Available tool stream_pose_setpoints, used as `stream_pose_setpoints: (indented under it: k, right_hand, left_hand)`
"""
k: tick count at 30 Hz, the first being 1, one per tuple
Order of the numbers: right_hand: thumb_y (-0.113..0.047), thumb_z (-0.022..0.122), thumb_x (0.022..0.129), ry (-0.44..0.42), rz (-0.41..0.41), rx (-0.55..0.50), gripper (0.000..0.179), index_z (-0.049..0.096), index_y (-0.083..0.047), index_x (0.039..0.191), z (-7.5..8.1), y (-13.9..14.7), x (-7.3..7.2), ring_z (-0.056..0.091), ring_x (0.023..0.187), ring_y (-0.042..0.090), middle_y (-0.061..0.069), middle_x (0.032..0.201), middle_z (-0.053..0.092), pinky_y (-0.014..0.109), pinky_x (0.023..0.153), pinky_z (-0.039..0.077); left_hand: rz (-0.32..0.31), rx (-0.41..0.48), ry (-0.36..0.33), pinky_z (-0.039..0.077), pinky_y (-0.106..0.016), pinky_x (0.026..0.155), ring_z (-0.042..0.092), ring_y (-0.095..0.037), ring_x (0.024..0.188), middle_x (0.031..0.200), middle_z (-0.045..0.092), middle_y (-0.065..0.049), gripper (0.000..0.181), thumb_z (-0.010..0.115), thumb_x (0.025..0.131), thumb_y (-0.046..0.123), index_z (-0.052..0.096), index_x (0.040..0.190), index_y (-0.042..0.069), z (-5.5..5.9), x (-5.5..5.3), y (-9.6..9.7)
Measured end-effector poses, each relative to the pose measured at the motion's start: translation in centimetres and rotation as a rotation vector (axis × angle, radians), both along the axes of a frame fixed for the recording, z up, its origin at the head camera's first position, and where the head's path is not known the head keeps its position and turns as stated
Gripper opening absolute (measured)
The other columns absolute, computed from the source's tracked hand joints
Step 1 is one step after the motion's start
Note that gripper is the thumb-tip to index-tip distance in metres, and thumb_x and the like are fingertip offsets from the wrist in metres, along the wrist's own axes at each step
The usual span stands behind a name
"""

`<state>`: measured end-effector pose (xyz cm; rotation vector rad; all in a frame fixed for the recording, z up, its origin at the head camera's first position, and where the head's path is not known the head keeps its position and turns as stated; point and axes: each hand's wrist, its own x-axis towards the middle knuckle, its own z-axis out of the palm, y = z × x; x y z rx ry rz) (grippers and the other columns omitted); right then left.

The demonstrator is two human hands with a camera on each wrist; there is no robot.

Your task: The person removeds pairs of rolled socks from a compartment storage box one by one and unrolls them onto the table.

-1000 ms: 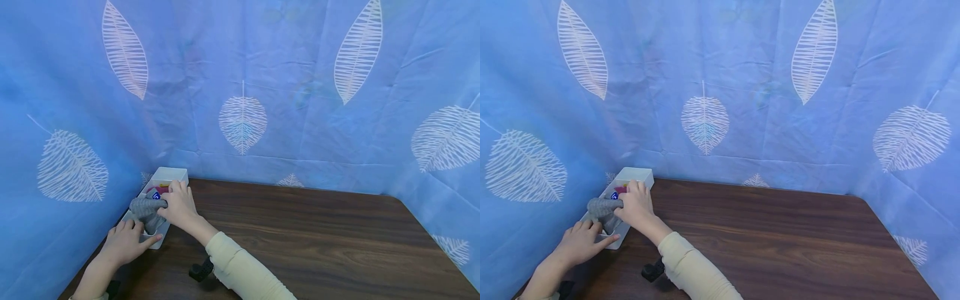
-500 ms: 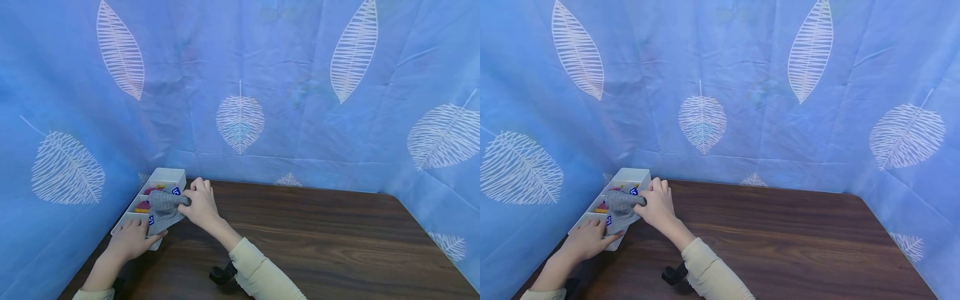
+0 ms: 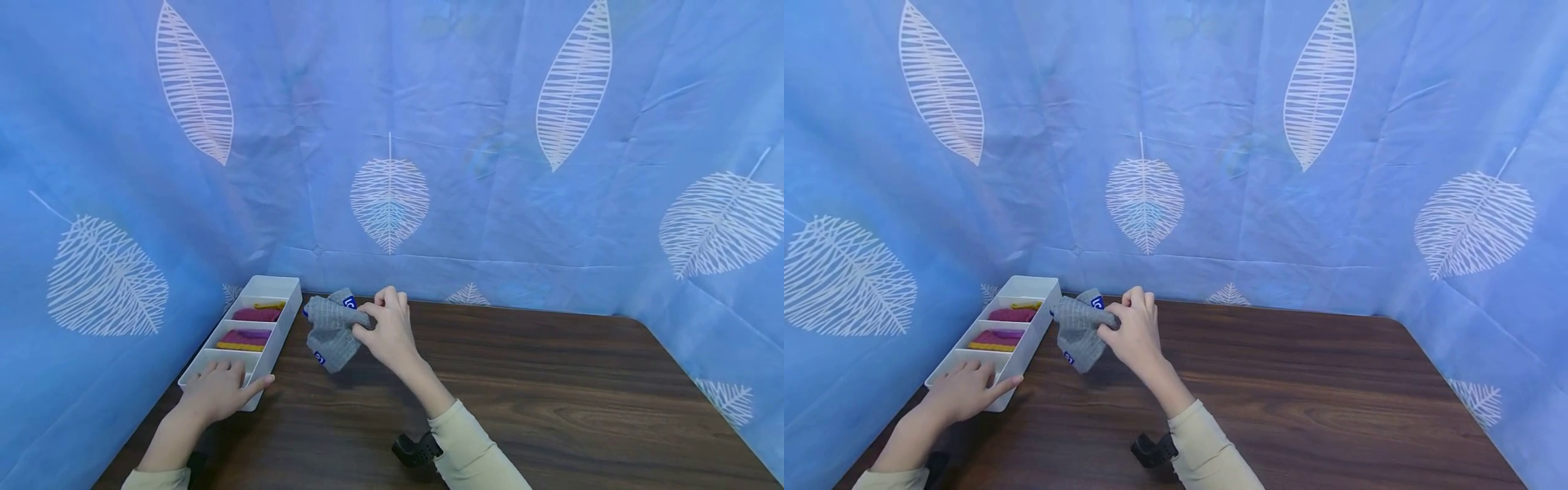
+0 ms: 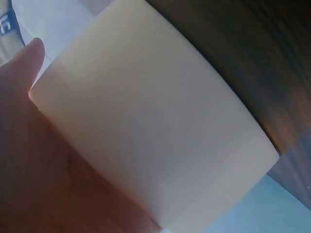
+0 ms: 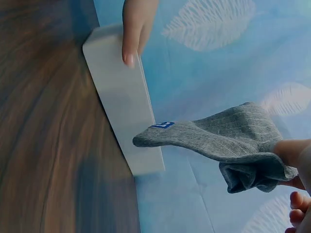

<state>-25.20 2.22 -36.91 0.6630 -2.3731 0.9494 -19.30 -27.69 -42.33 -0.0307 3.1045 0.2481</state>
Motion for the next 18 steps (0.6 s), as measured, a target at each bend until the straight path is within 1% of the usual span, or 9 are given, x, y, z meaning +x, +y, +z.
stream_pose_setpoints:
  k: [4,9,11,15,18]
  right_hand:
    - [-0.016,0.070,0.077,0.011,-0.040,-0.011,0.012,0.076,-0.014,0.088,-0.3,2.2,0.2,0.022,0.086,0.020,0.000,0.088,0.025,0.036,0.075,0.018]
    - [-0.016,0.073,0.077,0.036,-0.087,-0.004,0.013,0.076,-0.012,0.090,-0.8,4.6,0.3,0.023,0.086,0.020,0.001,0.088,0.026,0.037,0.075,0.018]
    - [-0.016,0.074,0.077,0.050,-0.110,0.005,0.013,0.076,-0.011,0.089,-1.0,5.6,0.4,0.023,0.085,0.020,0.001,0.088,0.027,0.036,0.075,0.018]
    - [-0.014,0.075,0.077,0.073,-0.161,0.016,0.013,0.076,-0.010,0.089,-1.4,7.7,0.5,0.023,0.085,0.021,0.002,0.087,0.028,0.036,0.075,0.018]
    - [-0.014,0.076,0.078,0.072,-0.191,0.029,0.014,0.076,-0.008,0.091,-1.5,9.1,0.6,0.023,0.086,0.022,0.003,0.088,0.029,0.036,0.075,0.018]
  left_hand:
    - [0.009,0.014,-0.036,0.038,-0.074,0.092,0.053,-0.040,0.101,0.113,0.062,-0.024,0.080,0.044,0.084,0.077,0.058,0.110,0.003,0.1,-0.1,0.0]
    - [0.018,0.023,-0.053,0.037,-0.074,0.090,0.055,-0.038,0.096,0.106,0.063,-0.021,0.076,0.042,0.086,0.076,0.058,0.105,0.004,0.3,-0.2,-0.1]
    - [0.023,0.023,-0.057,0.037,-0.074,0.091,0.055,-0.041,0.098,0.108,0.063,-0.022,0.078,0.041,0.086,0.077,0.058,0.106,0.004,0.4,-0.1,0.0]
    - [0.019,0.020,-0.058,0.035,-0.076,0.094,0.054,-0.049,0.106,0.116,0.062,-0.028,0.083,0.037,0.086,0.079,0.059,0.111,0.002,0.3,-0.1,0.1]
    - [0.025,0.017,-0.046,0.033,-0.076,0.095,0.053,-0.050,0.108,0.119,0.061,-0.028,0.084,0.037,0.086,0.078,0.059,0.114,0.002,0.2,-0.1,0.1]
